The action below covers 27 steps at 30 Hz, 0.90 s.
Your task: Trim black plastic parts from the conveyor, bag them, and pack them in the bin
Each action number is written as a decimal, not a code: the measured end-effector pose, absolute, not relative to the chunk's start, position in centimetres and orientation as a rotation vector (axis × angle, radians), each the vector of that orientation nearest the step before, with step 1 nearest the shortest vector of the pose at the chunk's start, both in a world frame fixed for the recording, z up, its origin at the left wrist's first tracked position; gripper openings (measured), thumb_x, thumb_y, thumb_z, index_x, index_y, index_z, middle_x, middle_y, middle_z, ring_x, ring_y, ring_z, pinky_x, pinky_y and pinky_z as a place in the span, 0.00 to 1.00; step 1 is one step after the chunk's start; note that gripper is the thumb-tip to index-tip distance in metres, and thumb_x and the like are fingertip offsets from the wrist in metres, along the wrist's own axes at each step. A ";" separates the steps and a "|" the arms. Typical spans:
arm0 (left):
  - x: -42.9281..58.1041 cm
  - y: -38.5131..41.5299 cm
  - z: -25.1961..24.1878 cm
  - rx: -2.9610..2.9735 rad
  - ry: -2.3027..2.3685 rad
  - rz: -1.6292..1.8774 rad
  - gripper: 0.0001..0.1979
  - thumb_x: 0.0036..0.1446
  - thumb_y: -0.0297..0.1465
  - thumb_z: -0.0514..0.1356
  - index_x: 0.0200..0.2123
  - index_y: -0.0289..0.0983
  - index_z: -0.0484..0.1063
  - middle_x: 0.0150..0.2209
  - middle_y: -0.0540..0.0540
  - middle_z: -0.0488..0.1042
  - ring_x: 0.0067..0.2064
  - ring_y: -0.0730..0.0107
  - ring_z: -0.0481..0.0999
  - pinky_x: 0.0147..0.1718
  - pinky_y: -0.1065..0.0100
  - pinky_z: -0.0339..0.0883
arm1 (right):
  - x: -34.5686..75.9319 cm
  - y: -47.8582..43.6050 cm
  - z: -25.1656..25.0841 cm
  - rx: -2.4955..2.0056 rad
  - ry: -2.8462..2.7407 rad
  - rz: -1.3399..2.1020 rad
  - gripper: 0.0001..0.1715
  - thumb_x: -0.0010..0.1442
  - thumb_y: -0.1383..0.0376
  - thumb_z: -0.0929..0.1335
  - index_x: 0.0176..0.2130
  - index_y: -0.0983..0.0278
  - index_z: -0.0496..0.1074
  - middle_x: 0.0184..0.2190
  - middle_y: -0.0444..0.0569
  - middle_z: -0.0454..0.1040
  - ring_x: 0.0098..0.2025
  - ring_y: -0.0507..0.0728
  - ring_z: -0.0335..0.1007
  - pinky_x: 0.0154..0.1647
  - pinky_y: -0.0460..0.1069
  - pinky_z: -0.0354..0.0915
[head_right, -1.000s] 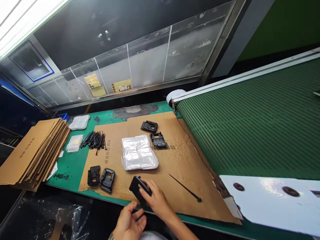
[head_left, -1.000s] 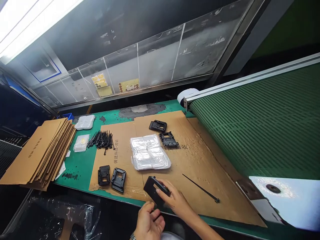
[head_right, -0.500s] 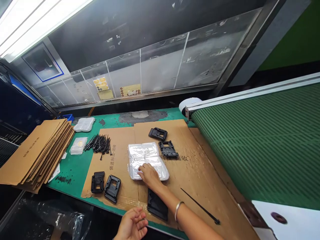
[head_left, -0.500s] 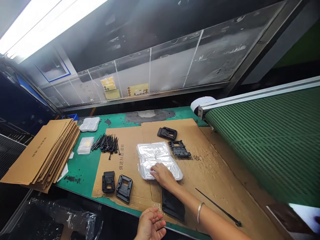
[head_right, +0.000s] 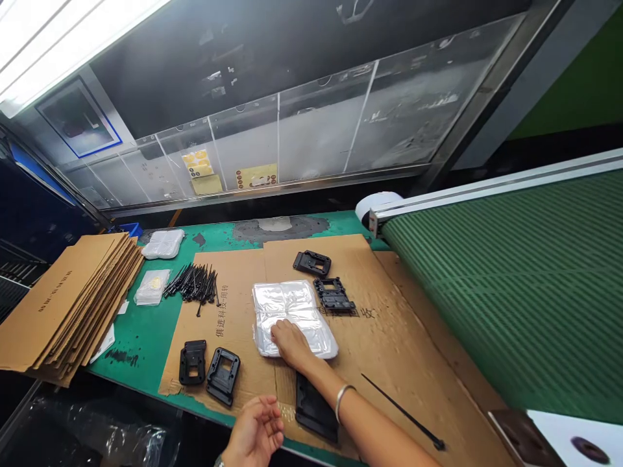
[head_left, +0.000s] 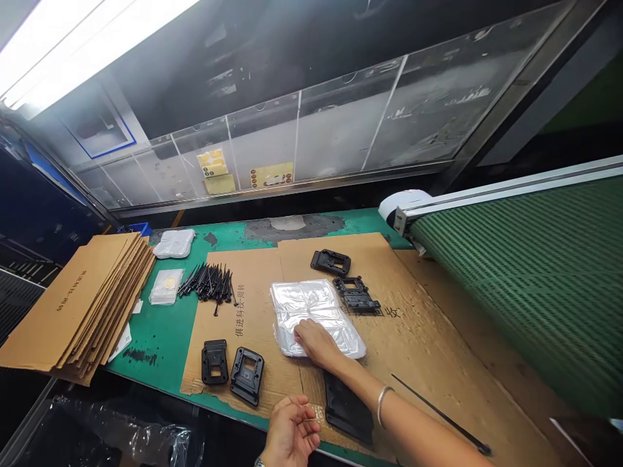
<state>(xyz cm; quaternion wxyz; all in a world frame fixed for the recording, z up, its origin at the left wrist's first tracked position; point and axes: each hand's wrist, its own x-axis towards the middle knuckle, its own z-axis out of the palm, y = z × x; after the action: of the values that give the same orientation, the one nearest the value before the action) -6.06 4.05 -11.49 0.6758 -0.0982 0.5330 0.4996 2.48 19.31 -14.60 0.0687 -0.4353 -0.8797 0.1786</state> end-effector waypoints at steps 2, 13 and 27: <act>-6.1 4.4 -11.5 -0.191 1.187 1.130 0.09 0.40 0.23 0.57 0.29 0.33 0.66 0.20 0.49 0.68 0.20 0.77 0.66 0.22 0.74 0.55 | 2.4 19.2 -14.6 -1.320 -2.616 0.568 0.09 0.55 0.73 0.61 0.30 0.67 0.70 0.32 0.55 0.71 0.38 0.59 0.64 0.37 0.50 0.54; -8.6 9.5 -11.4 0.339 1.442 1.280 0.16 0.41 0.24 0.59 0.38 0.34 0.68 0.35 0.46 0.71 0.32 0.74 0.69 0.29 0.73 0.59 | 3.3 22.8 -12.1 -1.224 -2.095 1.314 0.10 0.54 0.62 0.59 0.24 0.63 0.59 0.23 0.45 0.66 0.29 0.54 0.62 0.32 0.49 0.58; -11.5 15.7 -7.9 1.361 1.362 1.023 0.11 0.48 0.37 0.58 0.27 0.35 0.72 0.25 0.49 0.69 0.29 0.71 0.65 0.32 0.70 0.59 | 6.2 17.5 -6.6 -1.029 -1.463 1.860 0.32 0.42 0.40 0.65 0.33 0.64 0.64 0.28 0.47 0.68 0.30 0.52 0.64 0.29 0.48 0.60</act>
<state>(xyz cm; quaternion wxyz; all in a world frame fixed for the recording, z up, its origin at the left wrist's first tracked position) -11.46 15.75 -7.91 0.4622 0.5536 0.5540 0.4159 6.17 17.54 -6.59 0.2767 -0.3832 -0.5448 0.6927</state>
